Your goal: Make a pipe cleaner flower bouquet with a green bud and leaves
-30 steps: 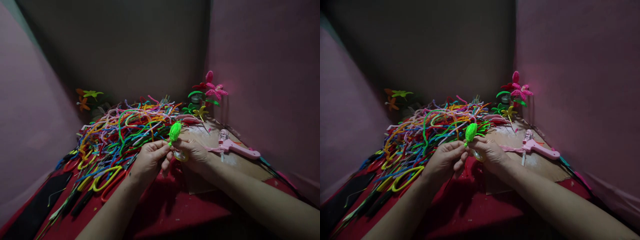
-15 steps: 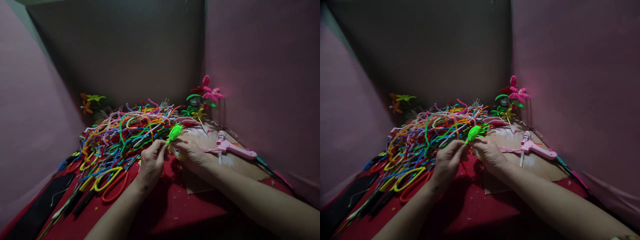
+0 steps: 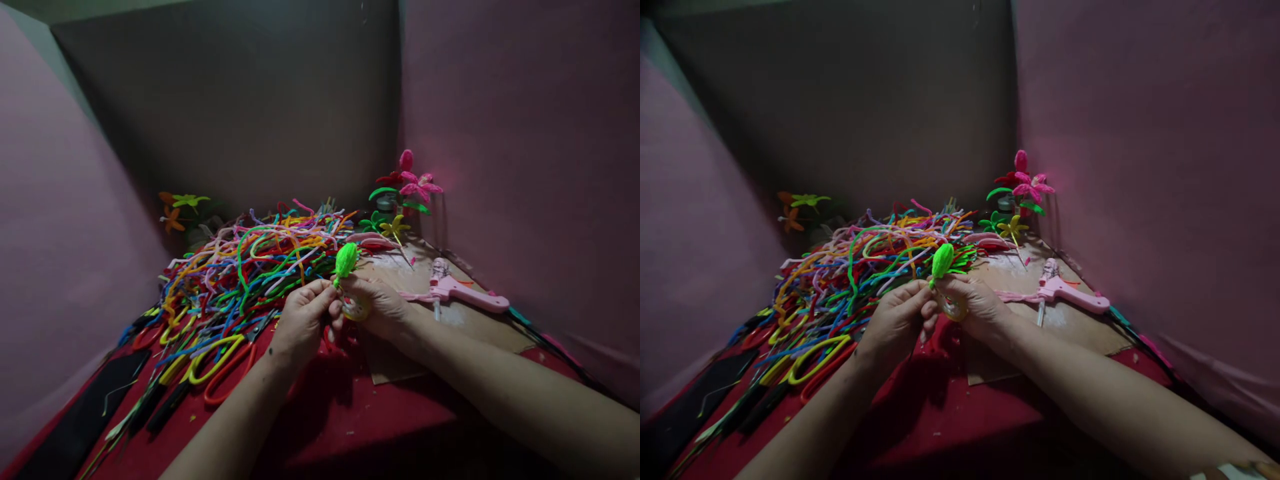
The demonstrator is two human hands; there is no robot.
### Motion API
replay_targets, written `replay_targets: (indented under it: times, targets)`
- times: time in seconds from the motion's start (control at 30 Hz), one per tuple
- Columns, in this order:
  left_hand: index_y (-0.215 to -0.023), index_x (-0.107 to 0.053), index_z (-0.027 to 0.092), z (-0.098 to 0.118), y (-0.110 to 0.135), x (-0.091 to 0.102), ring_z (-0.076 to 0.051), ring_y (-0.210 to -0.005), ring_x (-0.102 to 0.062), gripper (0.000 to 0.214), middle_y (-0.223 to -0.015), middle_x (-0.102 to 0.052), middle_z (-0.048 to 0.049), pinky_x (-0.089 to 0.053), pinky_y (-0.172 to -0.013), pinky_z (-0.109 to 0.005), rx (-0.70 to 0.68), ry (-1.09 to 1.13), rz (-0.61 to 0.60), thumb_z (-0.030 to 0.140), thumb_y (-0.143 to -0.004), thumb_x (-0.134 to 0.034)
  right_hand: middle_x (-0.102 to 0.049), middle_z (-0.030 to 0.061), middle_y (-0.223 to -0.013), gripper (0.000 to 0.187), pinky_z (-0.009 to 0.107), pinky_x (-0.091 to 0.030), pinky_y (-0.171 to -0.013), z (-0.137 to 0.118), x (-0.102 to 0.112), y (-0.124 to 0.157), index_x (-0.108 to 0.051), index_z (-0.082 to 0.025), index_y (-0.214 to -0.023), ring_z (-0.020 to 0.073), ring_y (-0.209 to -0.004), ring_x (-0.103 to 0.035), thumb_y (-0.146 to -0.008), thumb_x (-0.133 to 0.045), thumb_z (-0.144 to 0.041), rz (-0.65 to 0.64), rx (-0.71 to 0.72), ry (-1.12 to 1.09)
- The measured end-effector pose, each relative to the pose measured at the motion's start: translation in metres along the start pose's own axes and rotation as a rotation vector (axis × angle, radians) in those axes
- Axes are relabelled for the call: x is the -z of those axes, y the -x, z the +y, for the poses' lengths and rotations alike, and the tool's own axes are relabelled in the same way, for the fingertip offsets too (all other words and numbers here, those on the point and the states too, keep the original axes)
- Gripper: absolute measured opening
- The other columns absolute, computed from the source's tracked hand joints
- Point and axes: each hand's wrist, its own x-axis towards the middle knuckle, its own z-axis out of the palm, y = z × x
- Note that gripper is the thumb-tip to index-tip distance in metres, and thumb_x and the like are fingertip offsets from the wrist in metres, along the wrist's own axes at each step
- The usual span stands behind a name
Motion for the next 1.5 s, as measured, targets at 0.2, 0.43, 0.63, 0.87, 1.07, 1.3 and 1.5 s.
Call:
replay_targets:
  times: [0.2, 0.43, 0.63, 0.87, 1.07, 1.3, 1.5]
  targets:
    - [-0.069, -0.051, 0.013, -0.001, 0.002, -0.001, -0.003, -0.036, -0.04, 0.02, -0.053, -0.045, 0.0058, -0.034, -0.027, -0.012, 0.072, 0.145, -0.075, 0.028, -0.077, -0.062, -0.064, 0.0009, -0.061, 0.027, 0.026, -0.048, -0.049, -0.002, 0.003, -0.001, -0.061, -0.012, -0.084, 0.0134, -0.051, -0.059, -0.064, -0.073, -0.027, -0.056, -0.043, -0.002]
    - [-0.071, -0.056, 0.01, -0.001, 0.0, 0.0, -0.009, -0.043, -0.054, 0.026, -0.058, -0.058, -0.0008, -0.043, -0.033, -0.018, 0.057, 0.041, -0.071, 0.034, -0.07, -0.068, -0.057, -0.0019, -0.049, 0.019, 0.025, -0.041, -0.042, -0.003, -0.001, 0.004, -0.062, -0.013, -0.076, 0.0123, -0.04, -0.053, -0.069, -0.07, -0.029, -0.031, 0.102, 0.151]
    - [-0.084, -0.06, 0.014, -0.004, -0.001, 0.0, -0.009, -0.049, -0.053, 0.028, -0.066, -0.061, 0.0009, -0.042, -0.043, -0.019, -0.101, -0.314, 0.106, 0.037, -0.07, -0.067, -0.056, -0.0024, -0.055, 0.018, 0.024, -0.032, -0.049, 0.0, -0.001, 0.002, -0.065, -0.013, -0.062, 0.0089, -0.049, -0.046, -0.061, -0.074, -0.028, 0.138, 0.248, 0.228]
    - [-0.067, -0.062, 0.018, -0.009, 0.003, -0.002, -0.007, -0.044, -0.043, 0.014, -0.048, -0.05, 0.005, -0.035, -0.048, -0.019, -0.509, -0.856, 0.316, 0.026, -0.078, -0.056, -0.059, -0.0014, -0.062, 0.016, 0.028, -0.033, -0.063, 0.003, -0.002, 0.003, -0.068, -0.016, -0.062, 0.0118, -0.062, -0.048, -0.059, -0.075, -0.03, 0.175, 0.318, 0.314]
    - [-0.064, -0.053, 0.016, -0.002, 0.002, 0.0, -0.004, -0.033, -0.036, 0.022, -0.048, -0.048, 0.0058, -0.025, -0.034, -0.016, -0.193, -0.43, 0.132, 0.032, -0.077, -0.057, -0.058, -0.0021, -0.058, 0.017, 0.026, -0.033, -0.058, 0.002, -0.003, 0.004, -0.069, -0.015, -0.065, 0.0106, -0.058, -0.048, -0.06, -0.076, -0.029, 0.128, 0.292, 0.276]
    - [-0.073, -0.053, 0.015, 0.004, 0.005, 0.005, 0.0, -0.029, -0.019, 0.022, -0.047, -0.043, 0.0087, -0.02, -0.028, -0.013, 0.052, 0.033, -0.169, 0.035, -0.075, -0.063, -0.061, -0.0013, -0.059, 0.023, 0.025, -0.036, -0.057, 0.002, -0.005, 0.007, -0.068, -0.014, -0.071, 0.0103, -0.055, -0.053, -0.059, -0.078, -0.031, -0.005, 0.151, 0.151]
    - [-0.07, -0.055, 0.015, -0.003, 0.002, 0.001, -0.006, -0.037, -0.041, 0.028, -0.055, -0.05, 0.0035, -0.033, -0.036, -0.018, -0.142, -0.39, -0.001, 0.042, -0.076, -0.058, -0.058, -0.0026, -0.056, 0.019, 0.026, -0.037, -0.056, -0.002, -0.002, 0.005, -0.068, -0.015, -0.069, 0.0101, -0.053, -0.05, -0.059, -0.078, -0.027, 0.101, 0.194, 0.169]
